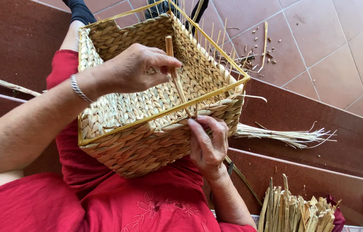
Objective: The person trims protruding straw ends from a rectangular woven basket using shears, then weaves a new straw strip along the top rim to finish the edge. The basket is rotated and repositioned on the lap as the person works.
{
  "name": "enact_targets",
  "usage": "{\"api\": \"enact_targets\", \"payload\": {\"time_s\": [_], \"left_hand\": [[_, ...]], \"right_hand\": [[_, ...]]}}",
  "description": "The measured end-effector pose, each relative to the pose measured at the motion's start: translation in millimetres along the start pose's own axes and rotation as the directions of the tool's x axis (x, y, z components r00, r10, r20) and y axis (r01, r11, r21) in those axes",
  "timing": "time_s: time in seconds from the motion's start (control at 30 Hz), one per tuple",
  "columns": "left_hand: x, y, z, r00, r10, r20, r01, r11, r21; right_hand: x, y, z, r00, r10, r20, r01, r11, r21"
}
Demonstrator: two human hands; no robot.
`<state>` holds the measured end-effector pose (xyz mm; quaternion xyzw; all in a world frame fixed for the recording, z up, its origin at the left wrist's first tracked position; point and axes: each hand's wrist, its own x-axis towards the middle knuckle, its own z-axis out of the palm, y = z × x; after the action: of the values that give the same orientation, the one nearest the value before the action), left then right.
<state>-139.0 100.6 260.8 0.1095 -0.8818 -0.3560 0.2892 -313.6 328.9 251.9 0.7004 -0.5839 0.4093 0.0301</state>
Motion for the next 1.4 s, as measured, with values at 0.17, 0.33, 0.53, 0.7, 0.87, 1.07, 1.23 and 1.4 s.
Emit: {"api": "enact_targets", "payload": {"time_s": [0.17, 0.33, 0.53, 0.7, 0.87, 1.07, 1.23, 1.4], "left_hand": [[-2, 6, -2, 0.992, 0.126, -0.024, -0.087, 0.796, 0.598], [4, 4, 14, 0.976, -0.219, 0.015, 0.211, 0.953, 0.215], [-3, 0, 37, 0.671, -0.447, 0.592, 0.737, 0.315, -0.597], [-8, -3, 54, 0.695, -0.374, 0.614, 0.712, 0.233, -0.663], [-9, -7, 65, 0.639, -0.454, 0.621, 0.768, 0.319, -0.556], [-13, -3, 58, 0.692, -0.321, 0.646, 0.714, 0.434, -0.550], [-10, -6, 48, 0.600, -0.371, 0.709, 0.770, 0.506, -0.388], [-12, -5, 59, 0.676, -0.327, 0.661, 0.737, 0.323, -0.594]], "right_hand": [[-7, 0, 1, 0.997, -0.055, 0.054, 0.061, 0.992, -0.111], [-9, -2, 4, 0.995, -0.038, 0.089, 0.053, 0.984, -0.168], [-9, -4, 5, 0.996, -0.030, 0.086, 0.044, 0.985, -0.165], [-12, -9, 2, 0.995, -0.017, 0.103, 0.034, 0.986, -0.161], [-13, -8, 2, 0.991, -0.012, 0.131, 0.032, 0.988, -0.150], [-11, -4, 5, 0.992, -0.031, 0.119, 0.049, 0.987, -0.153], [-8, -4, 7, 0.997, -0.015, 0.079, 0.025, 0.991, -0.132], [2, -4, 6, 1.000, -0.003, 0.022, 0.004, 0.999, -0.048]]}}
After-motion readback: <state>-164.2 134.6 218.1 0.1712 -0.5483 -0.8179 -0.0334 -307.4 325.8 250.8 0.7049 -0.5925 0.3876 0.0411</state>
